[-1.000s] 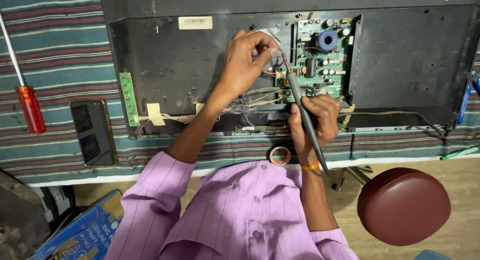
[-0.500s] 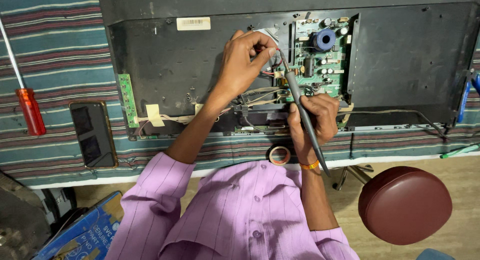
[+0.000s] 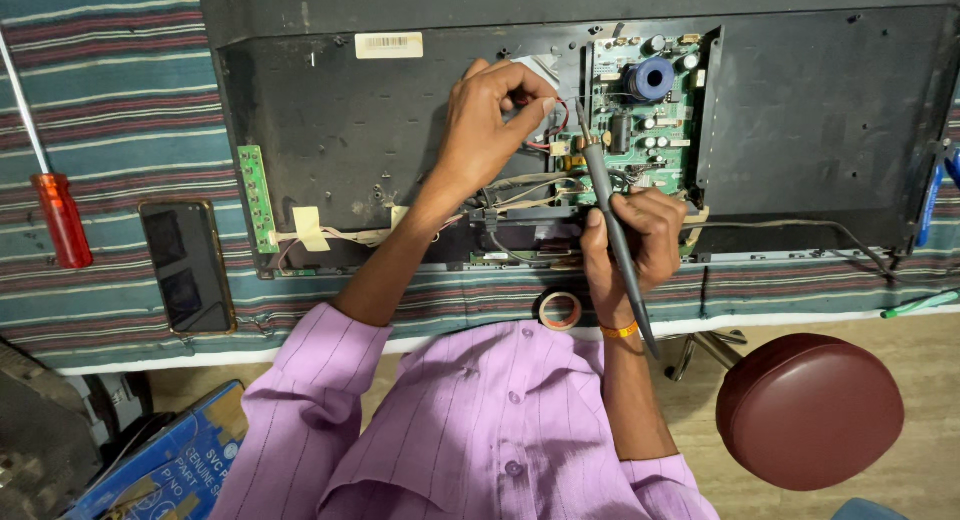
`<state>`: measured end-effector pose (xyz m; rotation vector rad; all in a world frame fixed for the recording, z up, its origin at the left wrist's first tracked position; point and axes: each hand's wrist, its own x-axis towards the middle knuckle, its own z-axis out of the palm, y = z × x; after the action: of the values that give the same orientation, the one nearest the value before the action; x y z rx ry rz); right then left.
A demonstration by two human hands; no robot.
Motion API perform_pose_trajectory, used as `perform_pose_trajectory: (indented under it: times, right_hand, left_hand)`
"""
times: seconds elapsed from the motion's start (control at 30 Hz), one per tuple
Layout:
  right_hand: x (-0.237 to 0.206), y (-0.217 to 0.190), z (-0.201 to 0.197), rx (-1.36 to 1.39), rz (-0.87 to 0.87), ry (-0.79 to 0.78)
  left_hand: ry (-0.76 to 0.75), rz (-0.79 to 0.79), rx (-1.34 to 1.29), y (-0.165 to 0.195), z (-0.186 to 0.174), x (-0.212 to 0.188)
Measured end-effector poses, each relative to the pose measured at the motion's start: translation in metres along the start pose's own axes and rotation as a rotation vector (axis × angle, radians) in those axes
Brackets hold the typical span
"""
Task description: The person works on the internal wiring of a disassembled television. They twist two wires together, use a soldering iron to solder the joint, and then wrap the connection with black electrical tape. The person uses pliers to cut the tape and continues to wrap the wires securely.
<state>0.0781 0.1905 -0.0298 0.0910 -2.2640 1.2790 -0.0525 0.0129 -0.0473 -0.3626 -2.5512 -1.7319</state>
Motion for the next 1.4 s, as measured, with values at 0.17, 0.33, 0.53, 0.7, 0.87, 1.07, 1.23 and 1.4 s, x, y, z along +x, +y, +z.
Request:
perform_pose_trajectory:
  times: [0.17, 0.33, 0.53, 0.7, 0.87, 1.07, 1.23, 1.4]
  right_hand:
    - [0.0007, -0.0011, -0.0005, -0.047, -0.023, -0.026]
    - [0.0032, -0.0049, -0.0019, -0.071, -0.028, -0.057]
    - [0.0057, -0.0055, -0.0004, -0.084, -0.044, -0.041]
    - [0.0041, -0.0056, -0.0019, -0.083, -0.035, -0.051]
    - [0.0029, -0.0039, -0.0027, -0.075, -0.036, -0.053]
    - [0.0017, -0.0018, -0.0023, -0.076, -0.027, -0.049]
    - [0.0013, -0.0015, -0.0020, -0.068, -0.029, -0.047]
    - [-0.0011, -0.0003, -0.0020, 0.005, 0.008, 0.000]
  left_hand:
    - [-0.004, -0.006, 0.006, 0.0015, -0.0005, -0.0008]
    - [0.008, -0.007, 0.008, 0.0030, -0.0010, -0.0003]
    - [0.006, -0.011, 0.006, 0.0025, -0.0005, -0.0007]
    - [0.018, -0.007, 0.002, 0.0019, 0.0009, -0.0010]
    - [0.022, -0.013, -0.008, 0.0031, 0.0003, -0.0020]
    - [0.004, 0.002, 0.008, 0.0030, -0.0001, -0.0020]
    - [0.019, -0.020, -0.012, 0.0025, 0.0011, -0.0026]
    - [0.014, -0.033, -0.044, 0.0014, -0.0007, -0.0027]
